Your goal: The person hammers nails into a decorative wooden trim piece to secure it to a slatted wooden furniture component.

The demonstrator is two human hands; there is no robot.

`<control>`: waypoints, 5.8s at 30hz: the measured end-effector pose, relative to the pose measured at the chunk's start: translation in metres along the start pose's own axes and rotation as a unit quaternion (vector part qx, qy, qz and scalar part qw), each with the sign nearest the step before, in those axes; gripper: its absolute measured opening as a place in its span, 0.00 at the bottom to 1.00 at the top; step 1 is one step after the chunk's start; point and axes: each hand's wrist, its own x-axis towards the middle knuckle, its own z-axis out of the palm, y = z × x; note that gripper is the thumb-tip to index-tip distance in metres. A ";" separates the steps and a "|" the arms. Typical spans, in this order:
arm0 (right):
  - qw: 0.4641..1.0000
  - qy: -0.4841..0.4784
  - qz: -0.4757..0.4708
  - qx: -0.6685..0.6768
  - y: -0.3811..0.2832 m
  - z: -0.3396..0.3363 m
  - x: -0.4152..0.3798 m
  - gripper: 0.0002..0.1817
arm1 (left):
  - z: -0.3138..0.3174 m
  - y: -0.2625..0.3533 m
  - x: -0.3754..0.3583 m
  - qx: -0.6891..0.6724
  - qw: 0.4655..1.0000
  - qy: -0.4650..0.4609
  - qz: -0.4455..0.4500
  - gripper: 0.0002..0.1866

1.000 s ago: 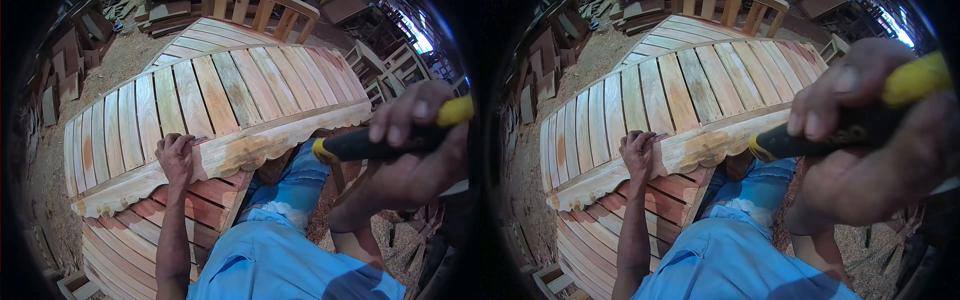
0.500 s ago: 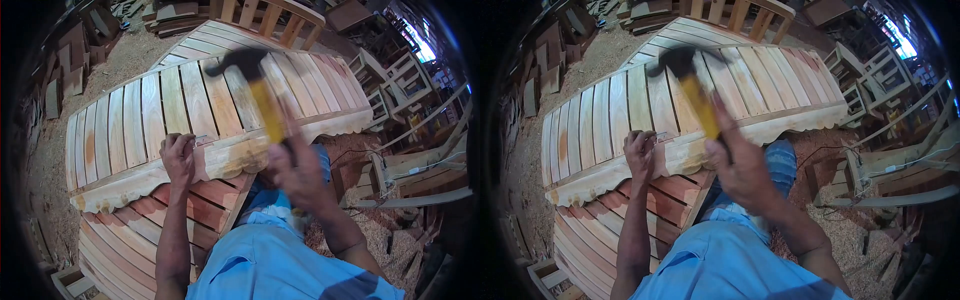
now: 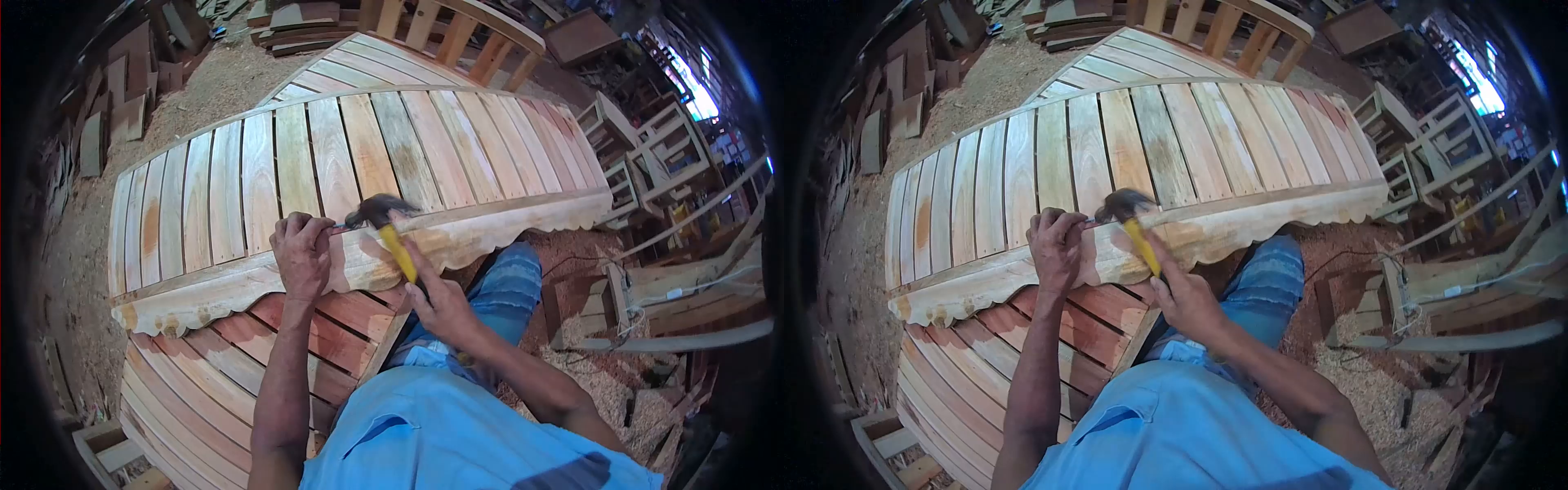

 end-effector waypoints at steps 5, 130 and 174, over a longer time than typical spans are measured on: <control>0.996 0.076 0.028 0.027 -0.045 -0.042 -0.001 0.33 | 0.004 -0.007 -0.002 -0.029 0.998 0.056 -0.030 0.08; 0.719 -0.124 0.372 0.574 0.190 -0.093 -0.077 0.26 | -0.176 -0.148 -0.155 0.344 0.852 0.182 -0.350 0.45; 0.895 -0.061 0.335 0.287 -0.087 0.115 -0.083 0.31 | -0.297 -0.281 -0.127 0.502 0.821 0.217 -0.166 0.14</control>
